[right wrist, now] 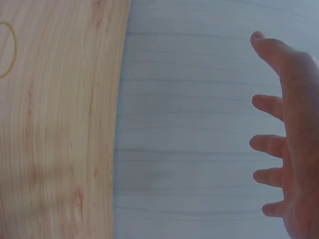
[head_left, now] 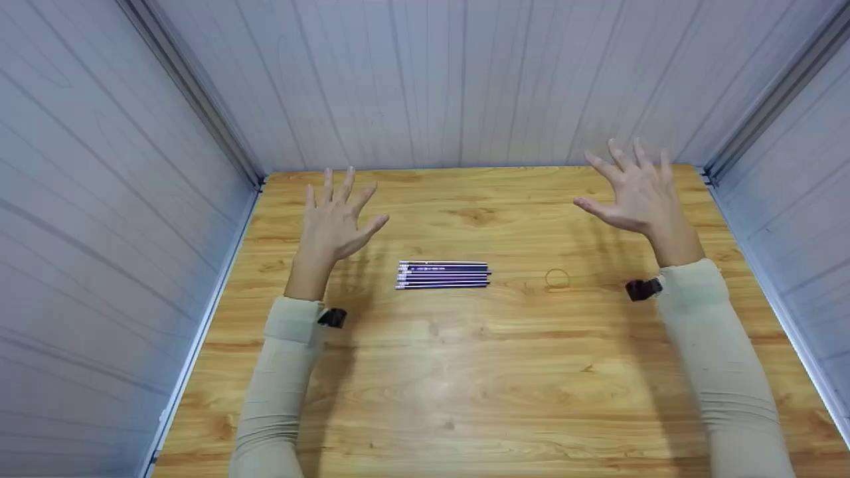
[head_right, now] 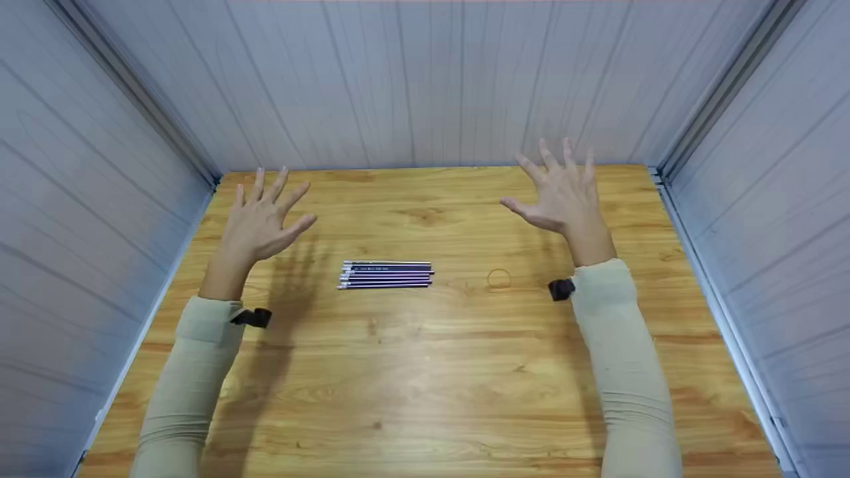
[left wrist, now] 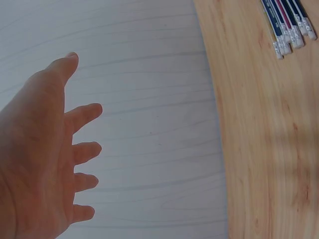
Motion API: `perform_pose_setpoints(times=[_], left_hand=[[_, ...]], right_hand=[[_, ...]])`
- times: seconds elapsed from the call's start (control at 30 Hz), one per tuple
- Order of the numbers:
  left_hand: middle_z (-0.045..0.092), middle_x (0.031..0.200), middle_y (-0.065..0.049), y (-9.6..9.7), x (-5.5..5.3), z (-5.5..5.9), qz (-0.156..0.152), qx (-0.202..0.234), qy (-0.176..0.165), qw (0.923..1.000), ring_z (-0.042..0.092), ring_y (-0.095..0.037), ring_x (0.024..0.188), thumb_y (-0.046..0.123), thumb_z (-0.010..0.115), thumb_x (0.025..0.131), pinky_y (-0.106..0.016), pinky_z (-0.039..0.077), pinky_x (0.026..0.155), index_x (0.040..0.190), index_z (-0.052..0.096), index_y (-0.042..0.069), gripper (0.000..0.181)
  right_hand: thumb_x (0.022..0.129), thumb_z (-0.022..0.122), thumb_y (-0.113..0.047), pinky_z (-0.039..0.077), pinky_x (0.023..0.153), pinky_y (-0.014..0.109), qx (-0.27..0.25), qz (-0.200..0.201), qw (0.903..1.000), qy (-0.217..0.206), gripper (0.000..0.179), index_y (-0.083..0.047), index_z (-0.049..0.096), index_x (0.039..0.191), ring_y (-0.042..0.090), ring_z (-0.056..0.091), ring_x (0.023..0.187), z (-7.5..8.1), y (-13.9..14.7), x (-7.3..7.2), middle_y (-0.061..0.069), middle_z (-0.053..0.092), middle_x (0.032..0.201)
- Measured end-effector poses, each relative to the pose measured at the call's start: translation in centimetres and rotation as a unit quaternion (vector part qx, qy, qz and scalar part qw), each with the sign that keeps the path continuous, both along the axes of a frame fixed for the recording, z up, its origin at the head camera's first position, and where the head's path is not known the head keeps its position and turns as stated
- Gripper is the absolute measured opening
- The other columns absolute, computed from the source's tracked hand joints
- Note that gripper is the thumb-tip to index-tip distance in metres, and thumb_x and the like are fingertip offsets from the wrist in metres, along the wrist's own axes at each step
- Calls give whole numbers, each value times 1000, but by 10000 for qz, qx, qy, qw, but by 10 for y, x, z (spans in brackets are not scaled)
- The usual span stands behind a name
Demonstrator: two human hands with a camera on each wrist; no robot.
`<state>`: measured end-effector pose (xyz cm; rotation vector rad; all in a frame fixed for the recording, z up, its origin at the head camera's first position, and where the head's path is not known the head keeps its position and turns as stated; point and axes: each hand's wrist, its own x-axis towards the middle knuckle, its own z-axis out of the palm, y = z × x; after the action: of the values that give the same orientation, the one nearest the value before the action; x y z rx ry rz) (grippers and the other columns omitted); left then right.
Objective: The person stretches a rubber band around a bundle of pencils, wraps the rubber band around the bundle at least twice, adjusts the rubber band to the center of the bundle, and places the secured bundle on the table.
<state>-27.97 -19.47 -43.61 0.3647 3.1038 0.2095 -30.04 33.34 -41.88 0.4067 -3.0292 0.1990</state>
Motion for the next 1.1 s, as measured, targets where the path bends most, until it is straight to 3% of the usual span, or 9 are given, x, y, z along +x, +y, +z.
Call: perform_pose_setpoints(times=[0.37, 0.8, 1.1], left_hand=[[8, 192, -11, -6, 1, -1, 24, 19, 54, 10000, -3, -47, 178, 76, 39, 112, -78, 5, 140, 180, 27, 34, 81], [5, 192, -13, -31, 7, -3, 262, 36, 36, 9996, -4, -51, 177, 75, 39, 112, -79, 2, 139, 180, 29, 31, 81], [8, 192, -13, -34, 8, -1, 304, 110, 145, 9994, -1, -52, 177, 73, 42, 113, -80, 6, 138, 179, 31, 30, 80]], right_hand=[[104, 55, -81, 0, 133, 87, -17, 137, 9999, -52, 92, -33, 31, 179, 58, 12, 174, -2, -13, -4, 20, 22, 188], [103, 61, -76, 7, 133, 88, -57, 520, 9985, 185, 90, -30, 38, 177, 58, 17, 173, -8, -50, -16, 19, 26, 187], [102, 64, -72, 5, 133, 87, -139, 729, 9969, 242, 88, -29, 41, 176, 57, 18, 174, -11, -70, -22, 17, 27, 188]])
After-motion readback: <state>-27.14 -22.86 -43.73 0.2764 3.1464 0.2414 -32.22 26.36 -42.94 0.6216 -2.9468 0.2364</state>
